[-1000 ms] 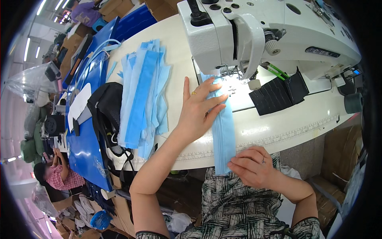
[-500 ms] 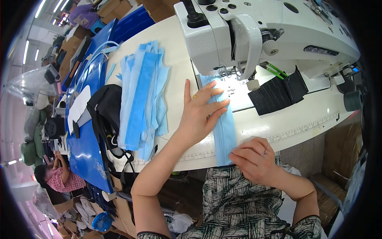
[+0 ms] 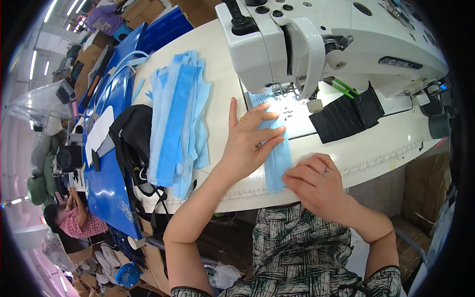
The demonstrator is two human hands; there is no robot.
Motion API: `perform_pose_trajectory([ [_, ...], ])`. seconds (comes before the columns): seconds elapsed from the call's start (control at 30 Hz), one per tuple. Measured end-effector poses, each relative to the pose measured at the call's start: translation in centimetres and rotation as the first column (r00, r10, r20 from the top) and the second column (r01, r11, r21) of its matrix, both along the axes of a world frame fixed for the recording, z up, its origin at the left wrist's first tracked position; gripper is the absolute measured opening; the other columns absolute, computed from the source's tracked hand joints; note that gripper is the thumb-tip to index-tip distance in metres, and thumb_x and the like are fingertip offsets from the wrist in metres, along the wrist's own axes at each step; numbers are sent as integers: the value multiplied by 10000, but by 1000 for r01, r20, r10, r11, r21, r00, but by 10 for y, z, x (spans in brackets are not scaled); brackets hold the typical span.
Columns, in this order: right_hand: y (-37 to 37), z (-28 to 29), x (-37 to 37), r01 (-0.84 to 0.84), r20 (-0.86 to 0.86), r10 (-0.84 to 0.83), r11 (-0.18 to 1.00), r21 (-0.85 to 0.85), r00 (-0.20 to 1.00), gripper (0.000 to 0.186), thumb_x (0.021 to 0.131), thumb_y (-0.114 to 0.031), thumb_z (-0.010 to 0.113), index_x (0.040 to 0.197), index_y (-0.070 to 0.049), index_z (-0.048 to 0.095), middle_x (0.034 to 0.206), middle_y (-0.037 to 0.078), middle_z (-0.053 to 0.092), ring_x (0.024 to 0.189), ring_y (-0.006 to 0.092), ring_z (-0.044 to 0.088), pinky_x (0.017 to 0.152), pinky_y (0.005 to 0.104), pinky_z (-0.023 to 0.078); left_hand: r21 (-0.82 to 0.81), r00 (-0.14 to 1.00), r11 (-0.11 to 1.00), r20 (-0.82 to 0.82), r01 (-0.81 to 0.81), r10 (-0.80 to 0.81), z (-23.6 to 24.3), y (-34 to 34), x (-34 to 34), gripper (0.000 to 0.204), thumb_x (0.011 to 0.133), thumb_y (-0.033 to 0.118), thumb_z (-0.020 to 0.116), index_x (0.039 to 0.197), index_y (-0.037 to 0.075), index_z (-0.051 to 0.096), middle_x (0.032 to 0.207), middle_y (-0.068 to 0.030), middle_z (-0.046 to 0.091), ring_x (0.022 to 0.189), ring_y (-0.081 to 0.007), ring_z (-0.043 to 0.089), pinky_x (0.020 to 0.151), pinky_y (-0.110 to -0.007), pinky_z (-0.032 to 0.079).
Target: Sewing together fabric components for masks using an industrial sewing machine.
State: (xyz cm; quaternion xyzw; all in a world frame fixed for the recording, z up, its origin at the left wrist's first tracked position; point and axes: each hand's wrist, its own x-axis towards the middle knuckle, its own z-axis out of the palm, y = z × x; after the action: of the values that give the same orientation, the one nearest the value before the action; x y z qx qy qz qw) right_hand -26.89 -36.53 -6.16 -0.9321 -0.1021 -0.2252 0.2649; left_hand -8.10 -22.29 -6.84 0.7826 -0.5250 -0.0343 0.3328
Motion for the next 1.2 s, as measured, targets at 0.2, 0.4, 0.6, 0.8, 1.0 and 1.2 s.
perform_pose_trajectory([
  [0.2, -3, 2, 13, 10, 12, -10, 999, -38, 1000, 225, 749, -104, 705, 968, -65, 741, 1018, -2, 657, 973, 195, 617, 977, 392, 466, -43, 1000, 999, 0, 6, -6, 0, -1, 2, 162, 873, 169, 788, 1032, 153, 820, 1183, -48, 695, 1357, -274, 554, 1245, -627, 38],
  [0.4, -6, -2, 22, 34, 14, -33, 999, -43, 999, 217, 758, -99, 704, 968, -65, 746, 1015, -6, 660, 967, 188, 618, 971, 395, 465, -20, 1000, 1000, -17, 3, -3, 1, 0, 2, 212, 860, 149, 795, 1068, 174, 828, 1234, -43, 697, 1386, -253, 527, 1263, -584, 22],
  [0.6, -5, -4, 25, 76, 14, -75, 995, -61, 997, 200, 806, -132, 722, 987, -52, 747, 1042, 0, 657, 984, 192, 611, 957, 405, 464, -26, 1000, 1000, 20, 14, -13, 1, 0, 1, 209, 885, 163, 770, 1091, 143, 799, 1213, -69, 690, 1373, -291, 539, 1241, -635, 44],
  [0.8, -4, -2, 26, 130, 28, -129, 988, -81, 991, 241, 819, -156, 736, 1020, -23, 739, 1118, 25, 656, 1032, 207, 597, 952, 408, 462, -16, 999, 999, -1, 44, -44, 2, 2, 1, 237, 895, 171, 757, 1127, 129, 784, 1232, -72, 684, 1394, -292, 519, 1238, -641, 45],
  [1.0, -4, 0, 27, 169, 1, -170, 981, -95, 985, 341, 821, -165, 752, 1098, 30, 713, 1211, 69, 658, 1084, 245, 588, 961, 424, 465, 40, 1000, 999, 29, 3, -4, 4, 1, -2, 292, 877, 151, 772, 1169, 148, 785, 1298, -59, 662, 1419, -265, 499, 1260, -581, 21],
  [1.2, -4, 0, 26, 181, -3, -183, 977, -110, 983, 348, 830, -155, 748, 1118, 37, 711, 1237, 80, 652, 1099, 253, 585, 962, 423, 463, 10, 997, 999, -54, 50, -49, 2, 3, -2, 186, 824, 138, 823, 1009, 152, 817, 1190, -17, 701, 1376, -237, 543, 1262, -582, 21],
])
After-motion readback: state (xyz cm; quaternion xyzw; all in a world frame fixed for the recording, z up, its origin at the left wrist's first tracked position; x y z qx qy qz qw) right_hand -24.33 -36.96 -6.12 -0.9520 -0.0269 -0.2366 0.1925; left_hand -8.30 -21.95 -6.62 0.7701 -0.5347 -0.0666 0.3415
